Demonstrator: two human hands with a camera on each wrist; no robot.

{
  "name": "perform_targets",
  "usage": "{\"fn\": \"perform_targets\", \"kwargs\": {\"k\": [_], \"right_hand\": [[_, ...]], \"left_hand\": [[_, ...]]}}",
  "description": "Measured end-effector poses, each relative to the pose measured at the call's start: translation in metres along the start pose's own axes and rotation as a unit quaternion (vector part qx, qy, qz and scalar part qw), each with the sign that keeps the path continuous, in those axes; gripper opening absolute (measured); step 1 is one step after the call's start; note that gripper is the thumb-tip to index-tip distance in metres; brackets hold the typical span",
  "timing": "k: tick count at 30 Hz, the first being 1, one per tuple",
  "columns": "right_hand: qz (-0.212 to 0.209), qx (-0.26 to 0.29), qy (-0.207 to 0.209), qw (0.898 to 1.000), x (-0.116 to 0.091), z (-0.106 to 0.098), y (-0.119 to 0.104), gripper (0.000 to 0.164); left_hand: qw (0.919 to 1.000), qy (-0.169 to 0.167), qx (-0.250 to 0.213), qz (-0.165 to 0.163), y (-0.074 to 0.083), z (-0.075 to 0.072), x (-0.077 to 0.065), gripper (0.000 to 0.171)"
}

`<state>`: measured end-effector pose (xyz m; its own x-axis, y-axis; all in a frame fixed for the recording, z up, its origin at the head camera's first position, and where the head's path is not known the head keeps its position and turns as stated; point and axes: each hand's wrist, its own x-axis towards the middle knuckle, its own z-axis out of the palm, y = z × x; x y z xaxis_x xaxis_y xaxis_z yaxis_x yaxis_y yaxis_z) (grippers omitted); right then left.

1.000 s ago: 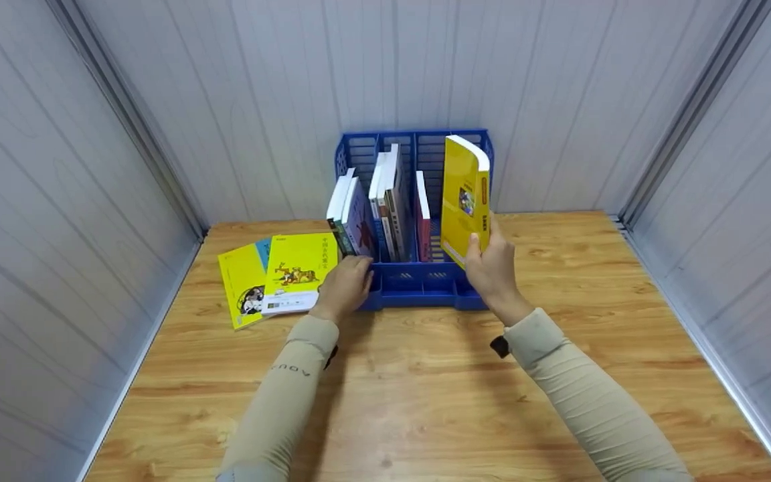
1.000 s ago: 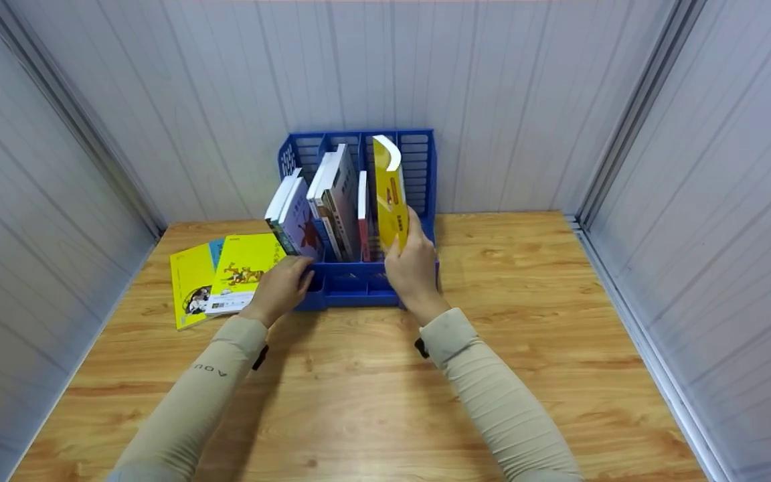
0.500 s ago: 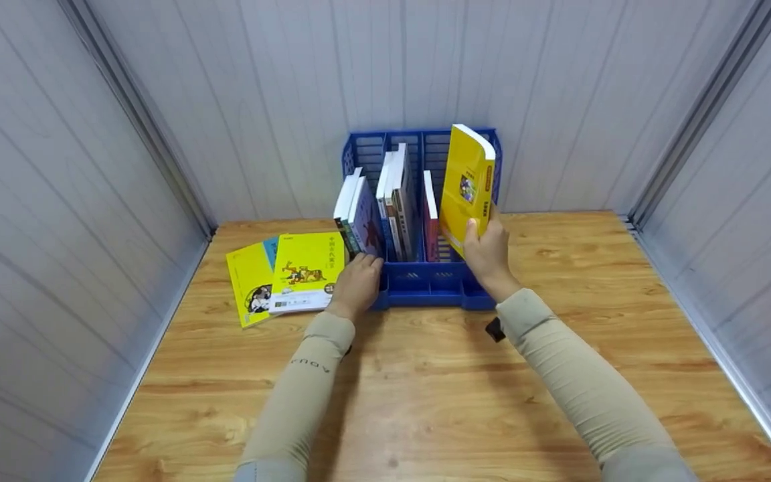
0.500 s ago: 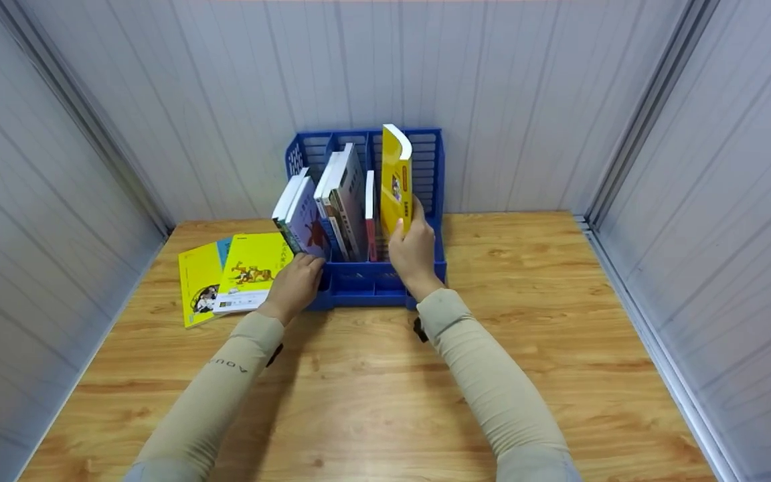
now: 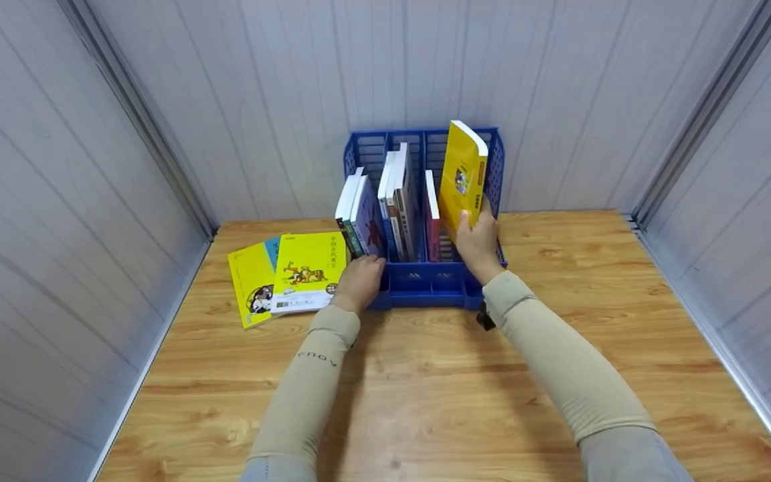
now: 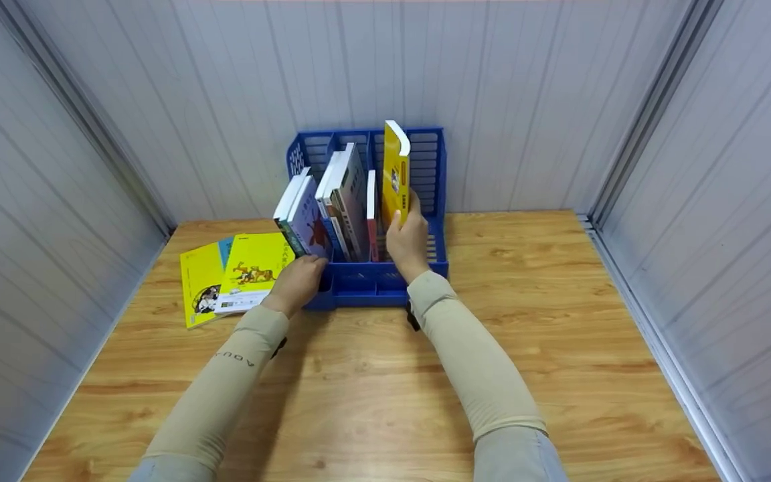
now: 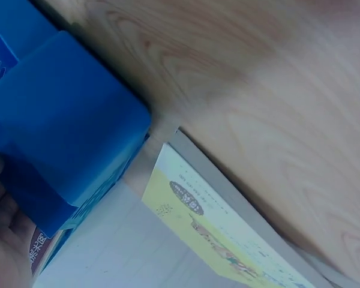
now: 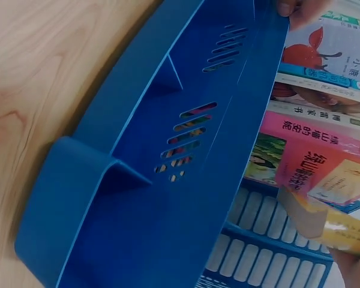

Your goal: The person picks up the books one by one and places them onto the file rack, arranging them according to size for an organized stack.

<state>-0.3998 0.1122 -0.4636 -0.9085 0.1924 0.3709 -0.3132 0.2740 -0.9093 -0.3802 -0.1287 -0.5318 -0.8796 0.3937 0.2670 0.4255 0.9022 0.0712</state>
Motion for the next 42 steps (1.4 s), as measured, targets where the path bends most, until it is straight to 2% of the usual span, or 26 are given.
{"fn": "perform_targets", "kwargs": {"k": [9,14,22,31,34,38,42], "right_hand": [[0.008,0.036,-0.009,0.999,0.010,0.014,0.014,0.050],[0.022,0.049,0.004,0.999,0.011,0.020,0.022,0.050],[0.075,0.147,0.044,0.985,0.016,0.032,0.035,0.048],[0.070,0.133,0.063,0.987,0.016,0.044,0.046,0.049],[0.084,0.129,0.047,0.987,0.014,0.048,0.049,0.048],[0.105,0.111,0.003,0.988,0.011,0.052,0.052,0.049],[0.099,0.082,-0.038,0.991,0.012,0.054,0.052,0.046]], "left_hand": [[0.9998,0.011,0.002,0.015,0.001,0.002,0.001,0.024],[0.9996,0.016,0.012,0.017,0.002,0.003,0.001,0.023],[0.9979,0.056,0.019,0.025,0.006,0.009,-0.002,0.019],[0.9979,0.057,0.026,0.015,0.009,0.008,0.001,0.019],[0.9985,0.049,0.023,0.007,0.009,0.007,0.002,0.020],[0.9990,0.039,0.020,-0.002,0.007,0.007,0.002,0.020],[0.9990,0.038,0.023,-0.005,0.004,0.007,0.001,0.019]]}}
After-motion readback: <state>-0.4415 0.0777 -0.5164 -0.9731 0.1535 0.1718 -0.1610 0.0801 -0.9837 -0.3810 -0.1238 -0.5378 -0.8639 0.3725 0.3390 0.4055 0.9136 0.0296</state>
